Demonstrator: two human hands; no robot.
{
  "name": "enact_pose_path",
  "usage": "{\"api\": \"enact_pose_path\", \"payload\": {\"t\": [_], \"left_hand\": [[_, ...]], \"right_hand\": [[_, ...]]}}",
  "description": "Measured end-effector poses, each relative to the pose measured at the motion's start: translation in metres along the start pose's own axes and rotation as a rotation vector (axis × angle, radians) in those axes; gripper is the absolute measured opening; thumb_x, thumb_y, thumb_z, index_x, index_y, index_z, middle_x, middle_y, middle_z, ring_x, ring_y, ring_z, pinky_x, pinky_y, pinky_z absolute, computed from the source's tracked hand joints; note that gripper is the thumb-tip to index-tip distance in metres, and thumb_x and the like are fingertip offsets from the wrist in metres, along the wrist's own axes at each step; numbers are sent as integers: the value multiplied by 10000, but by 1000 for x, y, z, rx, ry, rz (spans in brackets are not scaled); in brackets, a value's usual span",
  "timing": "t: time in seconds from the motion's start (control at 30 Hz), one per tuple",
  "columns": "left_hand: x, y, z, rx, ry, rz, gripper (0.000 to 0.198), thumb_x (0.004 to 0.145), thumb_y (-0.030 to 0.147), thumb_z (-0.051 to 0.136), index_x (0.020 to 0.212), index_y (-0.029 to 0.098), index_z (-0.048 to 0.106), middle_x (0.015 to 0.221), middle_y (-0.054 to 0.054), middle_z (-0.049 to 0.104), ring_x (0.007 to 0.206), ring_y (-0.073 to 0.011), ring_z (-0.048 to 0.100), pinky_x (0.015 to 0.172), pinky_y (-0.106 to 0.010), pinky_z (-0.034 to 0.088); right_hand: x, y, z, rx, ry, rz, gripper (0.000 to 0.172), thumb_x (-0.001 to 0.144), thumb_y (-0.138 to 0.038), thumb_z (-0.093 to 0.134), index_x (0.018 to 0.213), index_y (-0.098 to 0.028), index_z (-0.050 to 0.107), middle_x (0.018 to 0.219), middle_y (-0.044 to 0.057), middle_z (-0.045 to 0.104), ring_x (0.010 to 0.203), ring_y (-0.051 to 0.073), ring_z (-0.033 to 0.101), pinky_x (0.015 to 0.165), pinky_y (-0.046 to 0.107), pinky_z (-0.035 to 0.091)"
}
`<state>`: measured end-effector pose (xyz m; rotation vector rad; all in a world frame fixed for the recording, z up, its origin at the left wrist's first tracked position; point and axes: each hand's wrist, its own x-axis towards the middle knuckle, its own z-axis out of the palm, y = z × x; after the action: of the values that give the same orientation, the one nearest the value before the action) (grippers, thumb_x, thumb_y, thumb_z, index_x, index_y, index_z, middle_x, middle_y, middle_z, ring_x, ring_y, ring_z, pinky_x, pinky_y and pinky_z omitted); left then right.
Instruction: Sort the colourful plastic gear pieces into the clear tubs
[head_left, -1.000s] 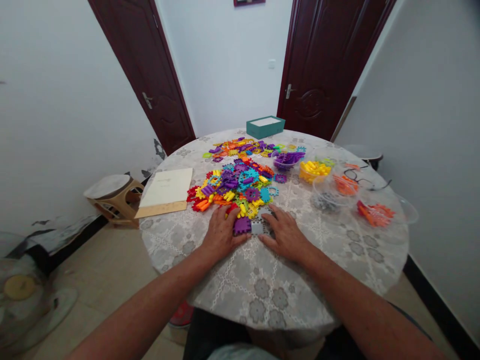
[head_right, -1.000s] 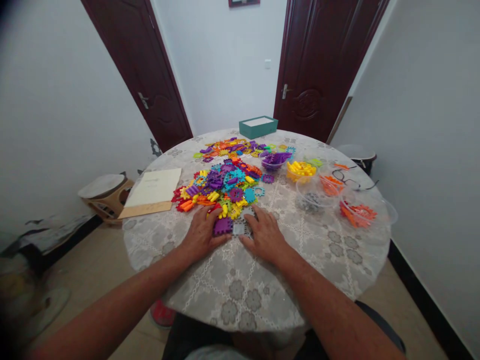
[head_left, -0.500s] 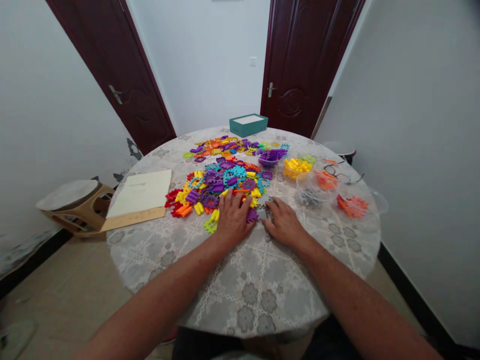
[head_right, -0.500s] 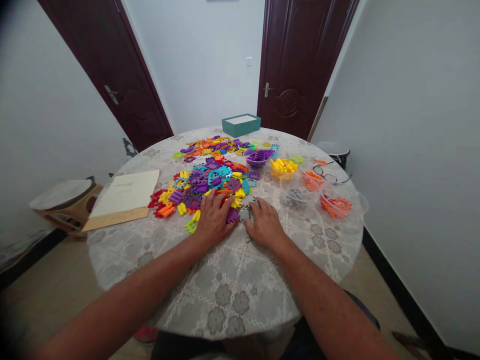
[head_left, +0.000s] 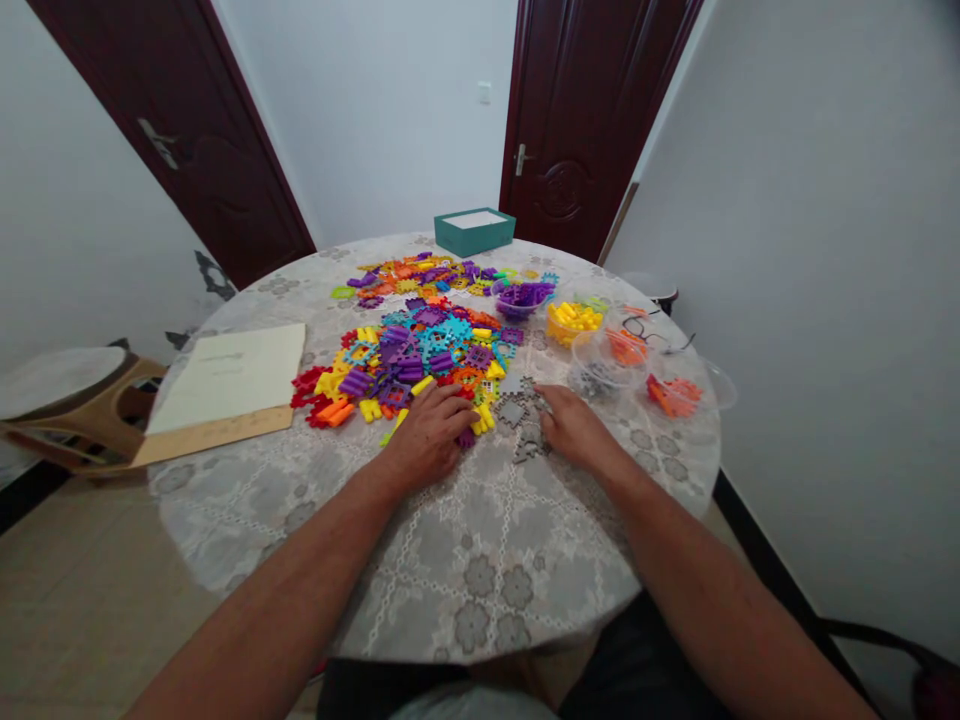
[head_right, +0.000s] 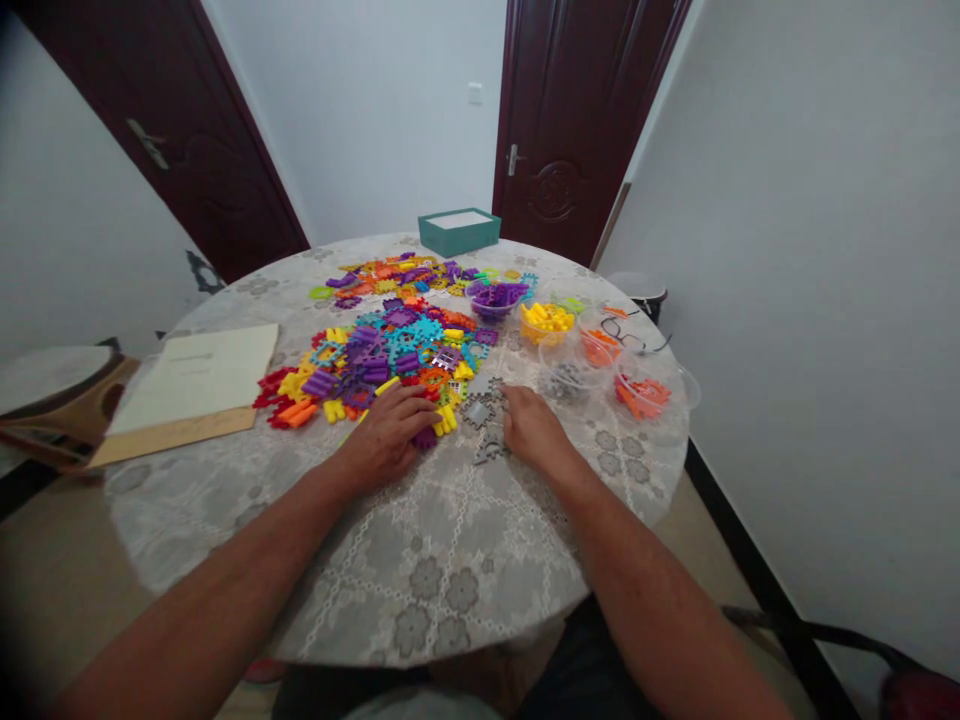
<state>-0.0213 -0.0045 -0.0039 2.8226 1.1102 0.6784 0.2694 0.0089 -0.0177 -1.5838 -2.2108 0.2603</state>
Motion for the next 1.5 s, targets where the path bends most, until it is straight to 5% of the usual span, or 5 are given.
{"api": "enact_pose_path", "payload": {"t": [0.57, 0.7, 0.93, 1.23, 1.5], "left_hand": [[8, 16, -3, 2, 146, -21, 199, 966, 261, 563, 1063, 211, 730, 1192, -113, 728, 1232, -287, 600, 1145, -538, 409], [15, 26, -15, -230, 252, -292, 275, 991, 340, 560, 1179, 188, 693, 1143, -126, 743, 1041, -251, 686, 945, -434, 541], [36, 45, -32, -1062, -97, -704, 431, 924, 447, 663, 1267, 185, 647, 886, -76, 773, 650, -173, 716, 536, -251, 531], [22, -7, -29, -1460, 584, -894, 204, 876, 187, 639, 1060, 180, 552, 986, -101, 777, 809, -198, 778, 643, -300, 644], [20, -2, -22, -1634, 428, -800, 399, 843, 109, 653, 1233, 147, 579, 1120, -168, 755, 914, -231, 781, 724, -320, 650]], "right_hand": [[-22, -11, -37, 104, -254, -136, 154, 861, -200, 664, 1014, -177, 671, 978, 61, 669, 875, 185, 620, 772, 280, 457], [-15, -13, -35, 337, -119, -131, 157, 899, -262, 673, 1036, -191, 644, 860, 9, 663, 723, 143, 584, 665, 259, 423], [-4, -48, -14, 502, 121, -288, 227, 944, -301, 667, 1155, -221, 648, 969, 30, 654, 695, 122, 570, 668, 264, 469], [-2, -41, 11, -83, 101, -53, 314, 974, -416, 600, 1180, -187, 665, 1167, 167, 624, 1084, 306, 597, 919, 418, 505], [-1, -39, 14, -51, 73, 76, 470, 880, -450, 689, 1270, -195, 621, 1161, 153, 632, 1061, 292, 605, 910, 390, 478]]}}
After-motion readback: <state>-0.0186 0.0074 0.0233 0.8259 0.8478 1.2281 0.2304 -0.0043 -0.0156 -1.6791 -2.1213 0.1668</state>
